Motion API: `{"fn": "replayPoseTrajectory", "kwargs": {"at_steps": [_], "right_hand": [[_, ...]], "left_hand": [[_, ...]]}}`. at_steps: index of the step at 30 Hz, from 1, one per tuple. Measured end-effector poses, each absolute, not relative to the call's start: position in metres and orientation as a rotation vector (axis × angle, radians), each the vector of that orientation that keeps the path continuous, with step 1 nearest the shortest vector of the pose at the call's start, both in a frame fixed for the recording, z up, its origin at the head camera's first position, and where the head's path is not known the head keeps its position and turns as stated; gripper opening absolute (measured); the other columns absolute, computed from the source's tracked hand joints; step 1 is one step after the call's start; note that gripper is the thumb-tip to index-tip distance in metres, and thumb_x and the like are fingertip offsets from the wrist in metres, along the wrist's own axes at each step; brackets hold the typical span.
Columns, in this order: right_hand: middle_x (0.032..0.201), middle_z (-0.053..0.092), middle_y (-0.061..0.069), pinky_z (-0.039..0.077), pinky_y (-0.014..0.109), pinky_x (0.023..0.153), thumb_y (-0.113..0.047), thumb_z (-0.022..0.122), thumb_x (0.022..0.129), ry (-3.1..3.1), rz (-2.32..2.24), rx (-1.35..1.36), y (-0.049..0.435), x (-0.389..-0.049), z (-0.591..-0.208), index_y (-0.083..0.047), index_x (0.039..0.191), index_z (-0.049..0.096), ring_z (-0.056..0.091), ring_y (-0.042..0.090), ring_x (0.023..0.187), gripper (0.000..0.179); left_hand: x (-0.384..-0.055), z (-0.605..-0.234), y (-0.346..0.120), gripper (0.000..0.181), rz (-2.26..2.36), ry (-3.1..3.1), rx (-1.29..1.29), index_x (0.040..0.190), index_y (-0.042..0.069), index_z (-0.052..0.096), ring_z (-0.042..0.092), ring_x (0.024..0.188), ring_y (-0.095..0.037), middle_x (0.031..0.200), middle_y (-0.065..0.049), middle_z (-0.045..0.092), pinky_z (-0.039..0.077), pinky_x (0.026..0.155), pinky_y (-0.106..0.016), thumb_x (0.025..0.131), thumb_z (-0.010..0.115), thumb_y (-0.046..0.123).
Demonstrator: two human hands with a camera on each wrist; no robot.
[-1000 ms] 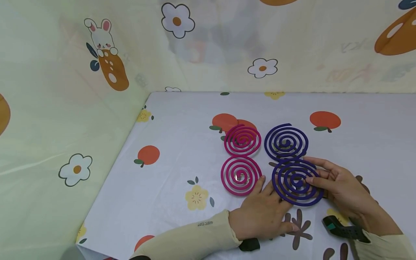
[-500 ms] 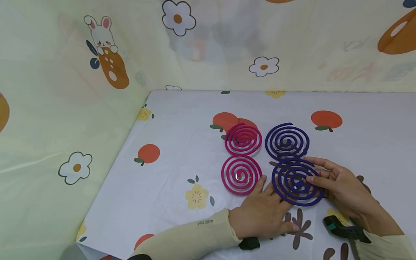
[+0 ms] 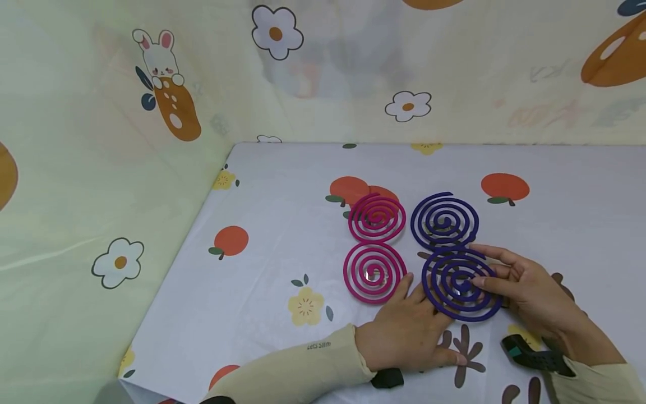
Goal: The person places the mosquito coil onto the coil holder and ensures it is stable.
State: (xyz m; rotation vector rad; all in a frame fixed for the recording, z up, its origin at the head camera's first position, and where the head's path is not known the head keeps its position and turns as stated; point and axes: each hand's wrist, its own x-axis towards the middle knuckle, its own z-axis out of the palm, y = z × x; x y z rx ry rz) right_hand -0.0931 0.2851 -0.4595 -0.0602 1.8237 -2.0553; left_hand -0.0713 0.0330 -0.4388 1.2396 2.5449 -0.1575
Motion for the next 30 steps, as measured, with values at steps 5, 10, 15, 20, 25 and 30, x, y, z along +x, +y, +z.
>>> {"fn": "replayPoseTrajectory", "kwargs": {"at_steps": [5,10,15,20,25,30], "right_hand": [[0.120,0.077,0.004,0.060,0.026,0.087,0.009,0.057,0.102,1.802,-2.073,-0.103,0.2848,-0.0943,-0.4604,-0.022,0.147,0.054,0.073,0.013,0.110,0.055],[0.118,0.078,0.003,0.060,0.026,0.086,0.008,0.058,0.102,1.824,-2.045,-0.089,0.2840,-0.0944,-0.4606,-0.022,0.146,0.053,0.073,0.013,0.109,0.053],[0.119,0.077,0.000,0.060,0.025,0.086,0.006,0.059,0.102,1.868,-2.008,-0.077,0.2842,-0.0936,-0.4601,-0.020,0.146,0.051,0.073,0.012,0.108,0.052],[0.120,0.077,-0.001,0.060,0.025,0.085,0.006,0.059,0.102,1.872,-2.015,-0.085,0.2833,-0.0930,-0.4589,-0.020,0.146,0.050,0.074,0.012,0.108,0.052],[0.117,0.078,0.003,0.061,0.028,0.082,0.008,0.059,0.101,1.853,-2.040,-0.091,0.2826,-0.0930,-0.4586,-0.020,0.143,0.052,0.075,0.016,0.101,0.051],[0.116,0.078,0.002,0.061,0.027,0.082,0.006,0.060,0.101,1.854,-2.038,-0.055,0.2822,-0.0934,-0.4580,-0.022,0.140,0.054,0.075,0.015,0.101,0.048]], "left_hand": [[-0.0720,-0.4391,0.0341,0.095,-0.178,2.537,1.236,0.169,0.032,0.005,-0.002,0.161,-0.019,0.176,0.006,0.003,0.006,0.129,-0.052,0.094,0.031,0.085],[-0.0732,-0.4397,0.0340,0.095,-0.164,2.509,1.231,0.169,0.033,0.006,-0.003,0.161,-0.019,0.175,0.006,0.004,0.005,0.129,-0.052,0.094,0.031,0.085],[-0.0723,-0.4395,0.0339,0.090,-0.170,2.507,1.224,0.168,0.035,0.012,-0.002,0.162,-0.019,0.175,0.007,0.005,0.004,0.129,-0.052,0.094,0.030,0.084],[-0.0716,-0.4399,0.0340,0.089,-0.166,2.512,1.211,0.168,0.036,0.011,-0.002,0.162,-0.020,0.175,0.006,0.006,0.004,0.129,-0.051,0.095,0.029,0.084],[-0.0708,-0.4409,0.0344,0.098,-0.161,2.534,1.204,0.168,0.031,-0.002,-0.006,0.161,-0.019,0.176,0.004,-0.003,0.004,0.129,-0.050,0.094,0.031,0.084],[-0.0716,-0.4400,0.0342,0.099,-0.170,2.520,1.193,0.168,0.029,-0.004,-0.006,0.162,-0.019,0.175,0.004,-0.003,0.003,0.129,-0.050,0.094,0.030,0.084]]}}
